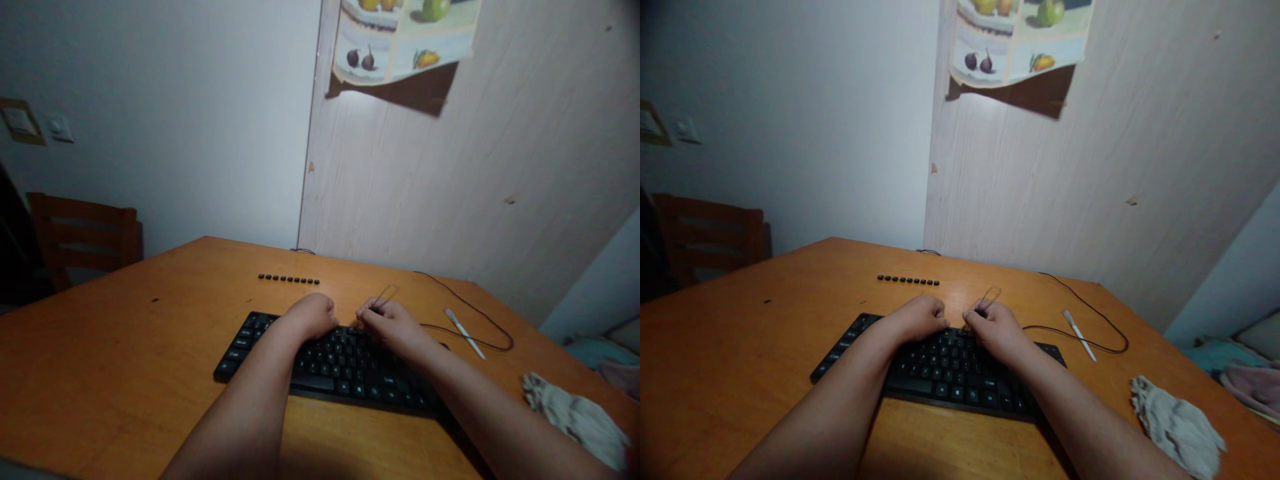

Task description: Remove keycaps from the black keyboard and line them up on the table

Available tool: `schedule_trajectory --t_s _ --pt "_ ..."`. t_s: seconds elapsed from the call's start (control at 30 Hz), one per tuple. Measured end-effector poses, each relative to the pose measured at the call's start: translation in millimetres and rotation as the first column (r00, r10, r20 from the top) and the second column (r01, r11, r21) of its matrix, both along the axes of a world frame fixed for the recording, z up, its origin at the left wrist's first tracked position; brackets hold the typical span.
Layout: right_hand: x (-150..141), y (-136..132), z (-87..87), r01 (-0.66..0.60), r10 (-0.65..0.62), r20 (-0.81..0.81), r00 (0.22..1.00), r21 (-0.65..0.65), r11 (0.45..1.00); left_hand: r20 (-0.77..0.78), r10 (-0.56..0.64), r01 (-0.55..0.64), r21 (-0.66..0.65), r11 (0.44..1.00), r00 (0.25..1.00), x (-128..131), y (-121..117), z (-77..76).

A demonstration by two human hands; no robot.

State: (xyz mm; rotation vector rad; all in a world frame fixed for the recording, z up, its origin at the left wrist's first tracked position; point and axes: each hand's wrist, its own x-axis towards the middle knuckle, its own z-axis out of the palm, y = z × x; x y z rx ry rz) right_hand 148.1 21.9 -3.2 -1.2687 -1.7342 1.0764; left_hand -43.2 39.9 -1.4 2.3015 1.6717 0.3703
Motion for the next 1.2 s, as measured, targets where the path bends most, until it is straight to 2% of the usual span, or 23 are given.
schedule_trajectory --t_s 0.27,0.5,0.77,0.9,1.07,1.2 --pt "-8.8 -6.8 -4.6 0.0 -0.049 0.2 0.979 0.24 0.971 0.003 0.015 -0.015 0.009 1.0 1.0 0.9 0.1 -1.3" --pt "-13.3 -7.0 -7.1 -0.026 -0.073 0.287 0.955 0.325 0.945 -0.003 0.013 -0.013 -0.005 1.0 1.0 1.3 -0.8 -1.1" --pt "-17.9 -14.1 -7.5 -0.128 -0.069 0.408 0.911 0.436 0.891 -0.032 0.004 -0.004 -0.015 1.0 0.999 2.8 -4.5 3.8" --pt "-19.1 -11.1 -9.6 -0.127 -0.055 0.385 0.921 0.431 0.893 -0.034 0.006 -0.006 -0.002 1.0 0.999 3.0 -5.4 4.2" --pt "-14.0 4.7 -15.7 -0.017 -0.069 0.266 0.962 0.309 0.951 -0.012 0.016 -0.016 0.011 1.0 1.0 3.7 -5.9 5.0" --pt "-10.5 9.2 -18.5 0.03 -0.085 0.206 0.975 0.254 0.967 -0.012 0.013 -0.013 0.015 1.0 1.0 3.8 -6.7 6.6"
